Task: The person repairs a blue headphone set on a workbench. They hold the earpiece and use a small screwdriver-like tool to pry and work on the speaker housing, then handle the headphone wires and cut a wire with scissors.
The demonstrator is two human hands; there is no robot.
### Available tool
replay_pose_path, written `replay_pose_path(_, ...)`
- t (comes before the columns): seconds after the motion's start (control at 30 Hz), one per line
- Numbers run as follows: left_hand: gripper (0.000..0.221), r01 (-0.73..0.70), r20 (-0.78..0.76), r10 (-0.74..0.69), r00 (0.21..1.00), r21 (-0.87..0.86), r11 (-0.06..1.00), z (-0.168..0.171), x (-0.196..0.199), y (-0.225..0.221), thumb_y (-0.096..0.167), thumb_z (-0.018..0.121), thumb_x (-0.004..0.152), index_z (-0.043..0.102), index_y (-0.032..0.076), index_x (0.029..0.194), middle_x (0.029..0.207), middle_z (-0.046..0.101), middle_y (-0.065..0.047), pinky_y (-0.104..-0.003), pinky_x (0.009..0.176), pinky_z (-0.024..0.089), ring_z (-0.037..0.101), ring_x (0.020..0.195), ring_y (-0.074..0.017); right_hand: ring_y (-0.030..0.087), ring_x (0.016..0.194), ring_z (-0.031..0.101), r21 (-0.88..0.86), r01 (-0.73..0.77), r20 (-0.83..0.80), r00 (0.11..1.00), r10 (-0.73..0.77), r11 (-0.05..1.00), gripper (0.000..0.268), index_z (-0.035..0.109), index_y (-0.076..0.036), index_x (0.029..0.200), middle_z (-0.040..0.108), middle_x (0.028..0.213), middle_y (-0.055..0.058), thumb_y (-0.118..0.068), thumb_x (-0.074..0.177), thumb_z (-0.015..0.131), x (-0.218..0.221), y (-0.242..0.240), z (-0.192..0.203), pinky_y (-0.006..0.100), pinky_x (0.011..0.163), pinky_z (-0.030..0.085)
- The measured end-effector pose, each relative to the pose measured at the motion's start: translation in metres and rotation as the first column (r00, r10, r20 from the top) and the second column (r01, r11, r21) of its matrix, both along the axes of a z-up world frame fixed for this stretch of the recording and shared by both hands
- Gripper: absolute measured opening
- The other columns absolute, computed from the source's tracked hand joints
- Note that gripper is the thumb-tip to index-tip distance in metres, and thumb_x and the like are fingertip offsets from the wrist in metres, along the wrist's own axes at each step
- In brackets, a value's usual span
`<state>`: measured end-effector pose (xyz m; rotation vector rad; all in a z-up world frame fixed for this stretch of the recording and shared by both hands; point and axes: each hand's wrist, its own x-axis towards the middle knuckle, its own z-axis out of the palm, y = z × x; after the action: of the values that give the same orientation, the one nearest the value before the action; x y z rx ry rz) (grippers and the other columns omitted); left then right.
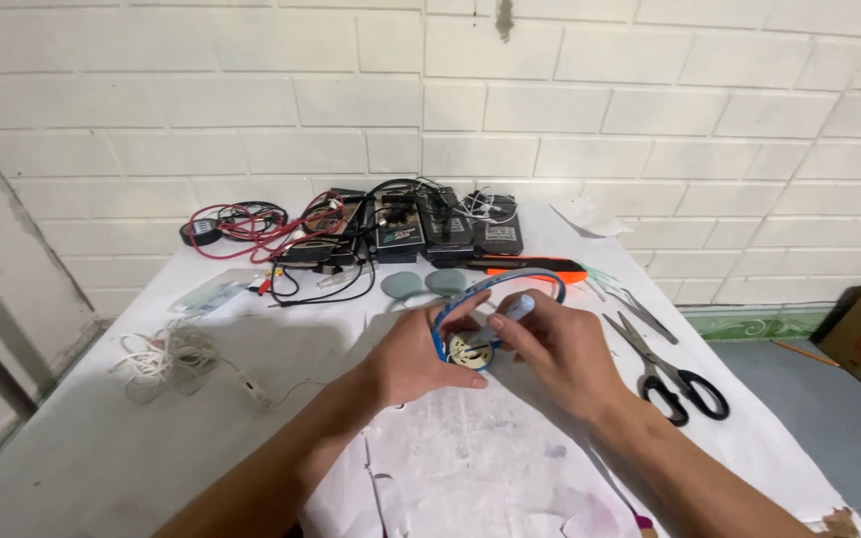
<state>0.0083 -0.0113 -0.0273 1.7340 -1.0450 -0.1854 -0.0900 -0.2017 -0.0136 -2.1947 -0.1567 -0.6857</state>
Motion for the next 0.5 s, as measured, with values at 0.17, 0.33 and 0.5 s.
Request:
replay_pose_path(0.17, 0.077, -0.046, 0.045, 0.044, 0.998, 0.05, 0.998, 0.004, -0.001, -0.003, 0.02, 0.093, 0.062, 0.067, 0.017, 0.135, 0.119, 0.077, -0.011, -0.042, 0.108, 0.048, 0.068, 0.119, -0.0298, 0.031, 0.069, 0.077, -0.179, 0.047, 0.004, 0.999, -0.048, 0.983, 0.031, 0.068, -0.008, 0.114, 0.078, 0.079, 0.018, -0.034, 0.099, 0.061, -0.012, 0.0, 0.009, 0.04, 0.061, 0.063)
replay_pose_path(0.33, 0.092, -0.092, 0.051, 0.087, 0.995, 0.094, 0.991, 0.023, -0.01, 0.003, 0.028, 0.096, 0.059, 0.06, 0.016, 0.143, 0.109, 0.078, -0.008, -0.041, 0.107, 0.05, 0.067, 0.121, -0.0288, 0.031, 0.069, 0.078, -0.17, 0.01, 0.034, 0.999, -0.004, 0.985, 0.029, 0.072, -0.008, 0.11, 0.078, 0.077, 0.017, -0.032, 0.099, 0.06, -0.013, 0.012, 0.008, 0.038, 0.062, 0.065)
replay_pose_path(0.5, 0.096, -0.081, 0.139, 0.068, 0.988, 0.086, 0.993, 0.03, -0.014, 0.009, 0.025, 0.093, 0.061, 0.054, 0.008, 0.147, 0.113, 0.078, -0.009, -0.047, 0.11, 0.047, 0.061, 0.126, -0.0327, 0.027, 0.06, 0.074, -0.157, 0.147, 0.133, 0.983, -0.127, 0.977, 0.031, 0.071, -0.009, 0.095, 0.074, 0.065, 0.012, -0.038, 0.1, 0.063, -0.014, 0.005, 0.004, 0.036, 0.06, 0.059)
